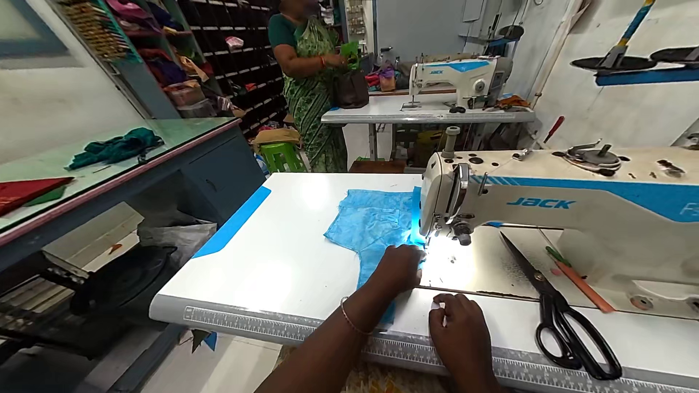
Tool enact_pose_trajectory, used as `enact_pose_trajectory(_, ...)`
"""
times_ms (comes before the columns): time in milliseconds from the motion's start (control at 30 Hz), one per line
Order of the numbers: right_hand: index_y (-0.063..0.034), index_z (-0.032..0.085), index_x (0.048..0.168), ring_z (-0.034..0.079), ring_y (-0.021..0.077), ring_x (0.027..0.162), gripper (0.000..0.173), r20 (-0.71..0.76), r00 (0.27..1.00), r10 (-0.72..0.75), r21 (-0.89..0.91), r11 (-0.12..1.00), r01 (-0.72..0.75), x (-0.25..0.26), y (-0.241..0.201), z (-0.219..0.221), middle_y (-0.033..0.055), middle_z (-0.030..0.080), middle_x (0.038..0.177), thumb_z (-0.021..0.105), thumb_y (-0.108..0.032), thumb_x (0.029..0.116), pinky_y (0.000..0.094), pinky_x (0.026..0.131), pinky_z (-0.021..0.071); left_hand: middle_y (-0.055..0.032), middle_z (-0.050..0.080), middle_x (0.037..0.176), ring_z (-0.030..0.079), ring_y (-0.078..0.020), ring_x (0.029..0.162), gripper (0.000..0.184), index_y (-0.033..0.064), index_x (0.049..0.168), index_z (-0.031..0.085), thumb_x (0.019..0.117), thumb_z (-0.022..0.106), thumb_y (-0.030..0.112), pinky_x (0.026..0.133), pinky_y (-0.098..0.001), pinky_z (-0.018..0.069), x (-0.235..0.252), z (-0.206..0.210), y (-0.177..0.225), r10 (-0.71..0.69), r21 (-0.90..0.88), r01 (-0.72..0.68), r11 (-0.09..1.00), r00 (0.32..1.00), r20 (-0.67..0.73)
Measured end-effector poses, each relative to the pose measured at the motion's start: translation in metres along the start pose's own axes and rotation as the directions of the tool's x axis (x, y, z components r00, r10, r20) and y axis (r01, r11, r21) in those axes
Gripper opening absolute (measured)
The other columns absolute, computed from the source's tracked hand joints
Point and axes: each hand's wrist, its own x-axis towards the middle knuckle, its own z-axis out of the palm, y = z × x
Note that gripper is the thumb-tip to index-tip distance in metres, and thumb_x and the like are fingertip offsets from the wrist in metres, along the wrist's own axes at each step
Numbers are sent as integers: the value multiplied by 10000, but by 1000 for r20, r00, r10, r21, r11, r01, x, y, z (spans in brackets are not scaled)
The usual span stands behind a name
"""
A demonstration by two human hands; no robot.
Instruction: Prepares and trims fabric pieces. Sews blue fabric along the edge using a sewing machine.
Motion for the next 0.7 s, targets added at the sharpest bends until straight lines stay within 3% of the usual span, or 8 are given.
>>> enact_pose_trajectory(100,17,756,899,656,349,757,180,-3,1000,0,5,1000,0,0,0,0,154,660,781,599,-46,837,481,693,537,-165,692,1253,644,-346,1192,311,27,1243,711,940,665,77,1041,-602,461,4,-3,-3,-32,-62,32,998,999,-7)
enact_pose_trajectory(267,15,754,919,656,347,766,163,41,999,21,62,998,-23,2,2,-4,155,661,793,618,-32,842,484,700,540,-172,693,1245,657,-351,1153,309,26,1243,708,940,652,50,989,-573,497,9,-5,-9,-48,-109,45,993,999,-19)
enact_pose_trajectory(433,15,730,1033,641,228,788,191,340,935,100,218,959,-182,10,18,-44,142,672,900,599,-34,902,389,719,536,-155,694,1234,652,-335,1171,298,43,1243,707,955,654,100,1035,-586,470,15,0,-17,-36,-98,33,995,999,-29)
enact_pose_trajectory(533,88,679,1093,676,355,935,203,354,920,167,91,973,-212,12,27,-86,257,665,1069,577,8,937,505,832,552,-142,692,1262,640,-326,1207,297,51,1250,708,967,659,125,1087,-603,427,17,3,-22,-15,-113,8,994,998,-54)
enact_pose_trajectory(633,167,611,1208,565,571,1163,302,206,944,256,-149,962,-228,8,42,-117,407,566,1247,536,22,954,663,997,442,-133,664,1336,596,-306,1291,298,57,1287,692,1022,597,155,1140,-595,372,20,3,-24,-8,-112,2,994,999,-50)
enact_pose_trajectory(700,189,522,1343,500,614,1238,425,160,919,360,-264,913,-311,5,52,-124,449,497,1333,538,-20,974,673,1049,391,-133,643,1381,567,-305,1339,306,54,1310,680,1035,584,149,1159,-609,345,22,8,-26,-2,-100,-6,995,997,-74)
